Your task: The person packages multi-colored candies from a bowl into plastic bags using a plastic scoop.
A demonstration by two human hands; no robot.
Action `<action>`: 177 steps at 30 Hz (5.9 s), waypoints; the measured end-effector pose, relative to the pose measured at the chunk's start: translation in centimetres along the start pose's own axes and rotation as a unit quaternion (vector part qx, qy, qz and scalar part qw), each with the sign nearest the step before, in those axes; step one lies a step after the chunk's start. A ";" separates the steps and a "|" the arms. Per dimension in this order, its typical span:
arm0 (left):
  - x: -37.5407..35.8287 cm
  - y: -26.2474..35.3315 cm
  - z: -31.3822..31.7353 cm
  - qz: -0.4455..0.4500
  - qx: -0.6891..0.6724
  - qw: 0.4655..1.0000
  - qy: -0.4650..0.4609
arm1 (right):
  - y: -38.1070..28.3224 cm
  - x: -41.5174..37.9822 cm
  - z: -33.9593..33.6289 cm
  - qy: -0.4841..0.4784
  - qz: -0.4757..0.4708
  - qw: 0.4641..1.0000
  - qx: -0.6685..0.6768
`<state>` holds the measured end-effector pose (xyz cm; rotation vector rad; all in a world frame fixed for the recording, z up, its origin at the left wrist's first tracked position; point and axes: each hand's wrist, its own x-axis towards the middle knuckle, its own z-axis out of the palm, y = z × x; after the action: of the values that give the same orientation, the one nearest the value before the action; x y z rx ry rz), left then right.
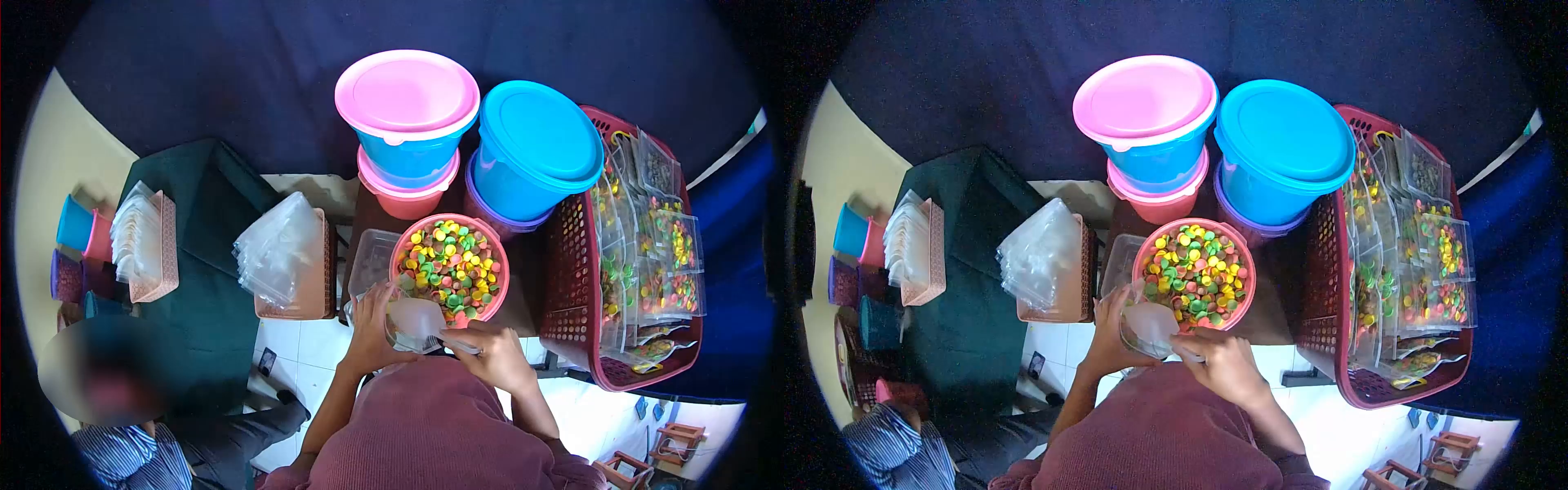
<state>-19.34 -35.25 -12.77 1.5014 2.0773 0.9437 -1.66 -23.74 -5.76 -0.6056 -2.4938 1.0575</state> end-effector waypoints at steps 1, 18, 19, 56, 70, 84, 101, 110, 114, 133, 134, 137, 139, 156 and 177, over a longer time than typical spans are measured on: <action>0.0 0.0 -0.1 -0.001 -0.001 1.000 -0.002 | 0.0 0.0 -0.1 -0.003 -0.003 1.000 0.010; -1.9 -1.1 -0.6 0.035 -0.087 0.991 0.096 | 5.7 2.2 -1.1 0.274 0.056 0.950 0.143; -2.1 -0.9 -0.6 0.032 -0.086 0.991 0.099 | 5.6 2.4 -1.2 0.270 0.054 0.950 0.144; -2.4 -2.2 -1.1 0.009 -0.110 0.987 0.116 | 3.6 7.3 8.4 0.100 -0.052 0.989 0.098; -2.9 -1.7 -0.9 0.006 -0.083 0.987 0.136 | 3.7 6.3 5.7 0.053 0.005 0.991 0.124; -4.0 -1.0 0.3 -0.026 -0.076 0.983 0.163 | 6.2 7.5 2.8 0.121 -0.018 0.974 0.193; -2.5 -0.2 -0.4 0.001 -0.063 0.992 0.105 | 5.2 11.1 8.7 0.246 -0.088 0.962 0.078; -2.3 -1.4 -1.3 0.021 -0.089 0.990 0.106 | 5.3 11.9 5.4 0.317 -0.005 0.933 0.169; -1.8 -1.1 -1.4 0.031 -0.046 0.995 0.077 | 6.9 12.3 7.4 0.319 -0.006 0.937 0.145; -2.1 0.3 1.2 -0.004 -0.074 0.991 0.116 | 8.2 7.4 3.7 0.300 0.070 0.924 0.228; -2.2 0.3 1.2 -0.009 -0.080 0.990 0.116 | 8.7 7.1 3.5 0.324 0.045 0.914 0.238; -2.4 0.0 1.4 -0.013 -0.088 0.989 0.122 | 7.7 6.0 1.1 0.343 0.069 0.888 0.298; -2.4 -0.1 1.3 -0.011 -0.088 0.988 0.127 | 8.0 4.7 0.0 0.336 0.086 0.890 0.295; -0.3 -1.2 -0.6 0.052 -0.025 0.996 0.068 | 9.6 -0.8 5.9 0.412 0.034 0.910 0.032; -0.9 -0.8 -0.6 0.007 -0.069 0.995 0.070 | 11.7 -0.5 4.9 0.400 0.197 0.778 0.443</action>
<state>-19.93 -36.43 -12.97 1.4161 2.0508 1.2030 -0.79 -19.50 -17.64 -0.9863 -0.9754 1.5190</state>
